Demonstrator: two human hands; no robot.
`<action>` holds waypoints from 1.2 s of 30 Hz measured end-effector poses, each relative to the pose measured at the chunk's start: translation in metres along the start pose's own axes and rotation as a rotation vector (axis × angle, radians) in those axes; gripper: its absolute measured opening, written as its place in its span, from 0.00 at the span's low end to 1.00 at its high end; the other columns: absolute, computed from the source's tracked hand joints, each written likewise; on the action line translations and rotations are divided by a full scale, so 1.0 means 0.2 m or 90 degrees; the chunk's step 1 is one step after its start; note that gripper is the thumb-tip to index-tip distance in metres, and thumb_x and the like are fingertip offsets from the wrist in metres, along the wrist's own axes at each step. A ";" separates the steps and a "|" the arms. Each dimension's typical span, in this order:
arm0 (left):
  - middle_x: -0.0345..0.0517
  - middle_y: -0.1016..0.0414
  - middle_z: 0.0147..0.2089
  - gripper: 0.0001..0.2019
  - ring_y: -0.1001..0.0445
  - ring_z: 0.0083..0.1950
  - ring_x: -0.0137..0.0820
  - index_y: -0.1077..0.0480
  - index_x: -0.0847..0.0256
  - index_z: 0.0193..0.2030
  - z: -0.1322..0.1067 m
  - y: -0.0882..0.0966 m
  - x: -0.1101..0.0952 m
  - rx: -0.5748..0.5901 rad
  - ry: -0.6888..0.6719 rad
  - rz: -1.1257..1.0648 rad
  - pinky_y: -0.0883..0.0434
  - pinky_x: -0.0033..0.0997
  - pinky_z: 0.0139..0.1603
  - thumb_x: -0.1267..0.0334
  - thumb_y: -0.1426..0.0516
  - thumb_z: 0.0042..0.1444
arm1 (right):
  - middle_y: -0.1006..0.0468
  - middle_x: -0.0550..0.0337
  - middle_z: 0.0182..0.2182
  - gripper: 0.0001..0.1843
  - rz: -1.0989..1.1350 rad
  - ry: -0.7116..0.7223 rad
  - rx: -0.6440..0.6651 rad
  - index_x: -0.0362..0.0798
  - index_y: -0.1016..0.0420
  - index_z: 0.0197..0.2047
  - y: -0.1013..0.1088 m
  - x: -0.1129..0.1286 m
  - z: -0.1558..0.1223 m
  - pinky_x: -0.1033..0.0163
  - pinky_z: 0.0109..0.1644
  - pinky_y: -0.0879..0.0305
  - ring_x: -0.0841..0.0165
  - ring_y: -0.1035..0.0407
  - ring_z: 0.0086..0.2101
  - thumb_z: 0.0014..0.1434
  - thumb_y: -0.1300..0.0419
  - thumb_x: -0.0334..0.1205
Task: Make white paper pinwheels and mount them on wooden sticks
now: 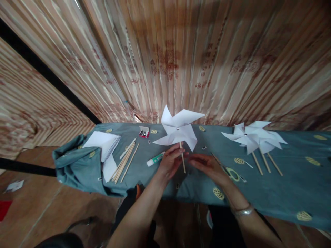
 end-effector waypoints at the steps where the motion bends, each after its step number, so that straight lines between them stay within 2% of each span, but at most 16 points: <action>1: 0.40 0.22 0.31 0.15 0.24 0.35 0.26 0.20 0.63 0.38 0.01 0.00 0.00 -0.004 -0.004 -0.006 0.28 0.37 0.53 0.73 0.29 0.40 | 0.16 0.57 0.34 0.18 -0.021 -0.007 0.036 0.49 0.17 0.37 -0.04 -0.02 -0.01 0.59 0.43 0.29 0.62 0.24 0.36 0.50 0.32 0.54; 3: 0.39 0.22 0.30 0.15 0.24 0.34 0.25 0.20 0.63 0.37 0.02 -0.01 0.00 -0.009 -0.008 -0.015 0.28 0.34 0.52 0.73 0.29 0.39 | 0.17 0.58 0.31 0.15 -0.071 -0.016 0.053 0.48 0.17 0.35 -0.09 -0.06 -0.01 0.60 0.39 0.31 0.63 0.26 0.33 0.51 0.33 0.51; 6: 0.40 0.22 0.29 0.17 0.24 0.34 0.25 0.19 0.63 0.37 0.01 -0.01 0.01 -0.007 -0.013 -0.003 0.29 0.30 0.49 0.71 0.27 0.36 | 0.19 0.61 0.26 0.12 -0.122 -0.015 0.026 0.48 0.18 0.30 -0.13 -0.10 -0.01 0.62 0.35 0.35 0.65 0.28 0.29 0.52 0.35 0.48; 12: 0.46 0.18 0.35 0.16 0.23 0.38 0.30 0.18 0.61 0.35 -0.01 0.00 0.03 -0.015 -0.098 0.145 0.30 0.32 0.47 0.60 0.26 0.36 | 0.22 0.64 0.22 0.11 -0.082 0.012 -0.020 0.50 0.18 0.27 -0.09 -0.08 -0.01 0.63 0.32 0.39 0.67 0.31 0.26 0.51 0.34 0.49; 19: 0.48 0.17 0.34 0.15 0.23 0.36 0.32 0.18 0.61 0.31 -0.01 0.03 0.05 -0.056 -0.110 0.231 0.29 0.35 0.47 0.61 0.26 0.33 | 0.20 0.63 0.23 0.10 -0.090 0.007 -0.012 0.50 0.17 0.27 -0.10 -0.06 -0.02 0.63 0.33 0.36 0.67 0.29 0.27 0.51 0.33 0.48; 22: 0.48 0.17 0.34 0.14 0.22 0.36 0.32 0.18 0.61 0.30 -0.01 0.03 0.05 -0.055 -0.120 0.260 0.29 0.35 0.47 0.61 0.27 0.34 | 0.17 0.60 0.27 0.12 -0.089 0.008 -0.022 0.51 0.16 0.31 -0.04 -0.02 -0.03 0.61 0.36 0.32 0.64 0.26 0.30 0.50 0.32 0.50; 23: 0.48 0.17 0.34 0.13 0.22 0.36 0.33 0.18 0.61 0.30 -0.01 0.03 0.05 -0.051 -0.123 0.272 0.28 0.35 0.47 0.60 0.27 0.35 | 0.16 0.59 0.29 0.13 -0.077 0.015 -0.051 0.51 0.16 0.32 0.00 0.00 -0.03 0.60 0.37 0.31 0.63 0.25 0.31 0.49 0.31 0.51; 26: 0.47 0.17 0.34 0.12 0.22 0.37 0.33 0.18 0.59 0.30 -0.02 0.04 0.06 -0.041 -0.123 0.297 0.28 0.36 0.47 0.61 0.28 0.36 | 0.16 0.57 0.33 0.17 0.006 0.060 -0.205 0.51 0.16 0.34 0.13 0.06 -0.04 0.59 0.41 0.28 0.62 0.24 0.36 0.45 0.28 0.54; 28: 0.46 0.17 0.33 0.12 0.22 0.36 0.33 0.18 0.59 0.29 -0.02 0.04 0.07 -0.039 -0.119 0.306 0.28 0.35 0.46 0.61 0.28 0.35 | 0.16 0.58 0.34 0.19 0.053 0.085 -0.263 0.52 0.16 0.35 0.19 0.09 -0.04 0.59 0.43 0.28 0.64 0.24 0.36 0.44 0.27 0.55; 31: 0.45 0.17 0.32 0.11 0.22 0.35 0.34 0.18 0.58 0.28 -0.01 0.05 0.09 -0.036 -0.117 0.330 0.28 0.35 0.44 0.62 0.28 0.35 | 0.17 0.61 0.30 0.18 0.069 0.110 -0.272 0.53 0.16 0.34 0.21 0.11 -0.04 0.61 0.39 0.29 0.66 0.26 0.32 0.45 0.27 0.56; 36: 0.44 0.18 0.31 0.08 0.23 0.35 0.34 0.18 0.57 0.27 -0.01 0.03 0.11 -0.013 -0.134 0.369 0.28 0.33 0.42 0.62 0.29 0.37 | 0.20 0.62 0.26 0.16 0.051 0.111 -0.251 0.53 0.17 0.30 0.18 0.10 -0.04 0.63 0.32 0.32 0.68 0.30 0.27 0.47 0.29 0.57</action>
Point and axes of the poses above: each hand's wrist, its own z-axis towards the middle knuckle, its own y-axis out of the back of the hand, x = y × z, the point moved 2 cm from there along z, towards the middle knuckle
